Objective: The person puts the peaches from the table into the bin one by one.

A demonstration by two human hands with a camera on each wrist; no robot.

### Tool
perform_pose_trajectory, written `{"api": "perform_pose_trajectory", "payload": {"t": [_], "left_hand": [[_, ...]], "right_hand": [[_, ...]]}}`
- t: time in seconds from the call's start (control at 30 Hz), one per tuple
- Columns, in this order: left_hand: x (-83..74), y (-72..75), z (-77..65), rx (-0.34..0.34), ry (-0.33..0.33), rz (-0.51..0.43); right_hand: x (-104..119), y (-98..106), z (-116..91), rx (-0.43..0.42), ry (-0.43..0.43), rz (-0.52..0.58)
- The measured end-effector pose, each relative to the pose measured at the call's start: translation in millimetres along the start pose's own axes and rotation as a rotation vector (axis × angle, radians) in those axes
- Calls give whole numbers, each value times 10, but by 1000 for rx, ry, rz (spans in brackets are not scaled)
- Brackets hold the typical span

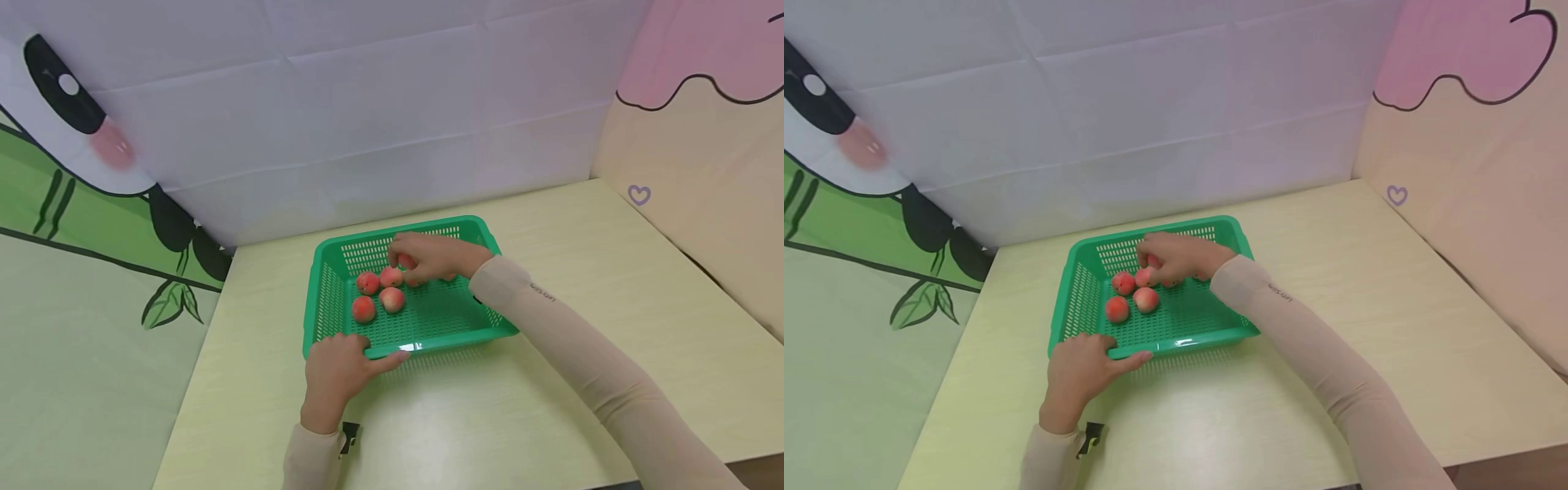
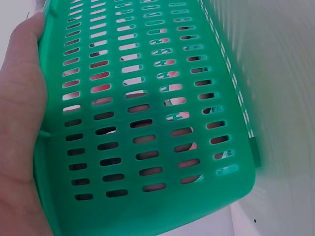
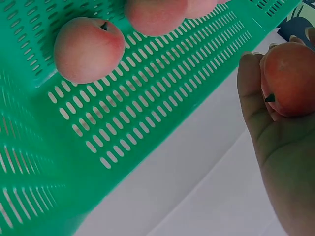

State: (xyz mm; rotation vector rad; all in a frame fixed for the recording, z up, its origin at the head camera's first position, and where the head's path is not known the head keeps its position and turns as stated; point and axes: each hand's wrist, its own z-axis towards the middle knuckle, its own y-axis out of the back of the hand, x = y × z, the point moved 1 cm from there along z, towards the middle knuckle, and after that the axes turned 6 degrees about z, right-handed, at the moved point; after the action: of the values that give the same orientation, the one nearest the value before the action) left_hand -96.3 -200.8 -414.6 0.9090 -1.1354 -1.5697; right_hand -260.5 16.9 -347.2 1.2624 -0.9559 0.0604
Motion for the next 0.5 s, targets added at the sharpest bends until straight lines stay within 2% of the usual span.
{"api": "perform_pose_trajectory", "payload": {"t": [0.13,0.33,0.5], "left_hand": [[-1,3,-10,-25,-6,-4],[-4,2,-15,-25,-3,-11],[1,-11,-25,-66,-22,-15]], "right_hand": [[-54,-43,4,20,4,-4],[-93,-88,8,40,-2,-12],[-126,-100,10,44,-8,-9]]}}
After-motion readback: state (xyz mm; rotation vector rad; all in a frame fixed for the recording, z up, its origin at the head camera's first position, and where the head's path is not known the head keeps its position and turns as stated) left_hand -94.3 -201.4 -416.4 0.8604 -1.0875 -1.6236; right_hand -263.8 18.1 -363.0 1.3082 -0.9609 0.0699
